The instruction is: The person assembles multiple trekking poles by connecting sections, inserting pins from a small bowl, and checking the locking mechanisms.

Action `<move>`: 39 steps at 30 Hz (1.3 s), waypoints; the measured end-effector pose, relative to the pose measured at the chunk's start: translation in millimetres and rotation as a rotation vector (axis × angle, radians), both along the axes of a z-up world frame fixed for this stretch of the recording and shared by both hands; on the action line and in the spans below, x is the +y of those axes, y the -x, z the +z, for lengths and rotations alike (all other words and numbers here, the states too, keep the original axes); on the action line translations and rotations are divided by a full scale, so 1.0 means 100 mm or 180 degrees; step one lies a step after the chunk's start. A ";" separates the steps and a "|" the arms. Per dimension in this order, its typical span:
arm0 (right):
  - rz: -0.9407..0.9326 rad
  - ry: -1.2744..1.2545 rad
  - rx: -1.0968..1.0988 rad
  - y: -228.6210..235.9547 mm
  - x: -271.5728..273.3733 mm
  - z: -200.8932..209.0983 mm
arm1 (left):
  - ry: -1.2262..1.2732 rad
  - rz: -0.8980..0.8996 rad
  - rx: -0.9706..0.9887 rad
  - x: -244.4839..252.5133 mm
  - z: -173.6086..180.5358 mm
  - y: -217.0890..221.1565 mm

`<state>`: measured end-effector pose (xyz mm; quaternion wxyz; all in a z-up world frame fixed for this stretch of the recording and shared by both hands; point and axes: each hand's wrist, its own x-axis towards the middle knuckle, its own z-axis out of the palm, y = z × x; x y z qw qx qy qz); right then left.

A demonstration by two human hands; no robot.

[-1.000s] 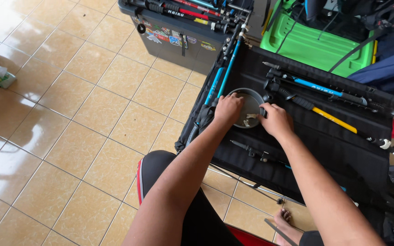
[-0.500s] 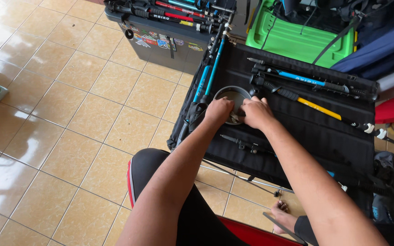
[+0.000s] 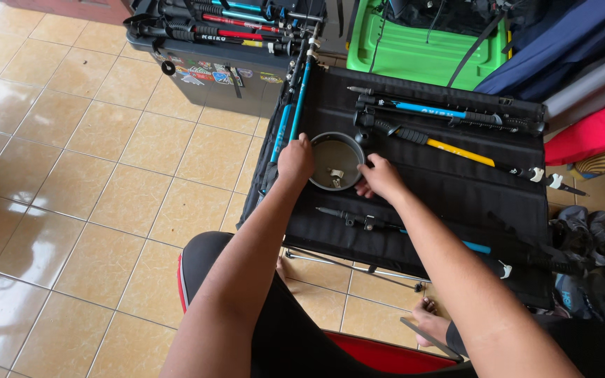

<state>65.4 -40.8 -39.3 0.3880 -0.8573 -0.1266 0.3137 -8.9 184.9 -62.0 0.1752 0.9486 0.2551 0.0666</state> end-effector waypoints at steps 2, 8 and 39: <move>-0.0016 -0.0224 -0.0146 -0.06 -0.03 -0.02 | 0.0066 0.0035 -0.0060 0.07 -0.15 -0.11; -0.0013 -0.0710 -0.0248 -0.27 0.00 -0.07 | 0.0194 0.0168 -0.0225 0.18 -0.25 -0.20; 0.1306 0.1191 -0.3028 -0.60 -1.39 0.17 | 0.1981 0.0947 -0.0604 0.12 -0.27 -0.44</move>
